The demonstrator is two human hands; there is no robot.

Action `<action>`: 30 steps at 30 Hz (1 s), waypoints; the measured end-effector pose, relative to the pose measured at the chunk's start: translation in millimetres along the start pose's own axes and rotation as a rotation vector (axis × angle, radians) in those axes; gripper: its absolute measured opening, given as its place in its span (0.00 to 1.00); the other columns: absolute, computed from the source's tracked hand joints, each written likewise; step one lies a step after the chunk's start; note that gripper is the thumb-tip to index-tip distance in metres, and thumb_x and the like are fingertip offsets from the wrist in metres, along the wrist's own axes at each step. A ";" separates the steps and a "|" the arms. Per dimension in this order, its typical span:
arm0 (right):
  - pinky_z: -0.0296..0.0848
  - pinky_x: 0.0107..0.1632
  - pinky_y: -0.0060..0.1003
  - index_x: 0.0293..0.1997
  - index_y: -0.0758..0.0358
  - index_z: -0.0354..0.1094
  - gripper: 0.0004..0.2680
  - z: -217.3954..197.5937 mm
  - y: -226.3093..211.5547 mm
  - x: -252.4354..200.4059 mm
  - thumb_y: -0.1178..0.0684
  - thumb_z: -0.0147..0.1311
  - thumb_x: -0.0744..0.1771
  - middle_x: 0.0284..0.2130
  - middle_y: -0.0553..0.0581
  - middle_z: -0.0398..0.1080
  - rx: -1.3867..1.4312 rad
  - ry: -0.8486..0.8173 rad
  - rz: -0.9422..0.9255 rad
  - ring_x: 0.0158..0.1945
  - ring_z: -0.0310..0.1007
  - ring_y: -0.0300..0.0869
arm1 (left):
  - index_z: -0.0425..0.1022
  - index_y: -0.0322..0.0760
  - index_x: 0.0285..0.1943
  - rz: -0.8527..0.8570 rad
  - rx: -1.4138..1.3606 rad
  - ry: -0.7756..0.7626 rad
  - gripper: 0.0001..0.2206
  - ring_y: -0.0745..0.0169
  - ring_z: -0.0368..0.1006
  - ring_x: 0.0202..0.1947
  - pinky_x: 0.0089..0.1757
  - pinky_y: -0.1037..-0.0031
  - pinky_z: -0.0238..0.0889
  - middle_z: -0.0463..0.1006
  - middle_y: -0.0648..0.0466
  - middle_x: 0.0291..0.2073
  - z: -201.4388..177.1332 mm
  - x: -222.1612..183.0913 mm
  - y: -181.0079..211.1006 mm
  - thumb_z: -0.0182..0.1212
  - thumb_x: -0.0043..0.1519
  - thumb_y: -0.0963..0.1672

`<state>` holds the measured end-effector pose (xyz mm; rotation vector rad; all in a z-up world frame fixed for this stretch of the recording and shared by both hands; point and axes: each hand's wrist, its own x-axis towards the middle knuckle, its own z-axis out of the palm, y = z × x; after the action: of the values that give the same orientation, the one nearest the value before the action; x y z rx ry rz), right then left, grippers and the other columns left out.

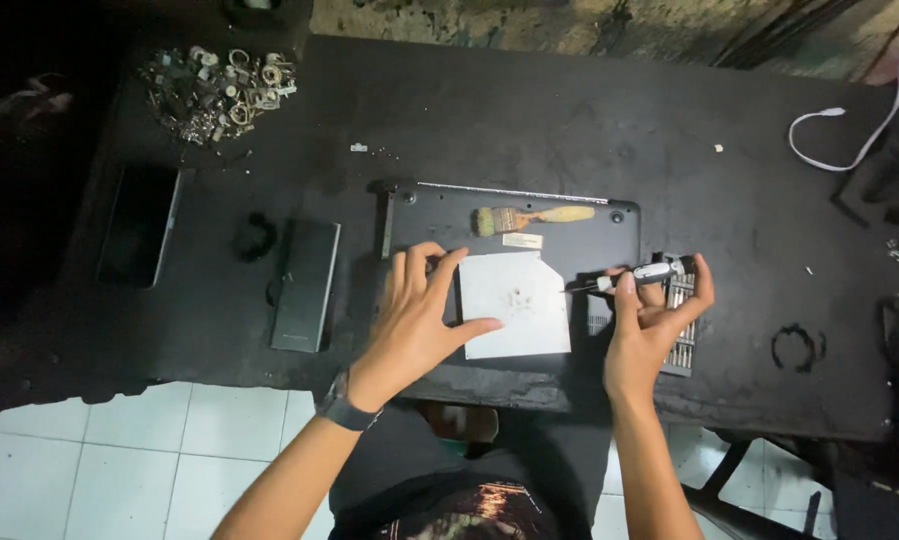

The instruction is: A person is repairing a laptop at a workbench, using a screwdriver to remove screws from an internal component and a brush to clean the parts.

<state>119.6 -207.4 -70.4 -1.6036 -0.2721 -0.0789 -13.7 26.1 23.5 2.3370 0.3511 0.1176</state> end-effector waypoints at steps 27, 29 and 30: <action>0.51 0.37 0.35 0.25 0.64 0.60 0.21 -32.1 -117.6 -152.3 0.36 0.40 0.70 0.25 0.55 0.54 -0.320 -0.060 -0.108 0.31 0.51 0.41 | 0.75 0.43 0.57 -0.229 -0.795 0.003 0.19 0.62 0.83 0.35 0.41 0.73 0.76 0.88 0.54 0.45 40.8 -153.7 64.8 0.62 0.60 0.52; 0.55 0.38 0.35 0.28 0.62 0.64 0.20 -24.6 -136.1 -159.6 0.35 0.41 0.71 0.27 0.56 0.58 -0.269 -0.018 -0.022 0.30 0.55 0.41 | 0.77 0.42 0.54 -0.260 -0.870 -0.031 0.24 0.64 0.80 0.24 0.33 0.75 0.74 0.88 0.56 0.44 37.2 -161.5 76.0 0.56 0.61 0.58; 0.59 0.35 0.34 0.28 0.62 0.62 0.19 -18.6 -147.4 -158.2 0.37 0.42 0.71 0.27 0.58 0.60 -0.174 -0.032 -0.040 0.29 0.58 0.42 | 0.79 0.45 0.50 -0.251 -0.798 0.029 0.18 0.66 0.84 0.31 0.42 0.75 0.72 0.90 0.59 0.43 36.1 -163.2 79.0 0.59 0.61 0.56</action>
<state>-64.2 -241.6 40.0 -1.7741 -0.3296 -0.1096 -146.2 -98.6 56.8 1.4939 0.4991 0.1382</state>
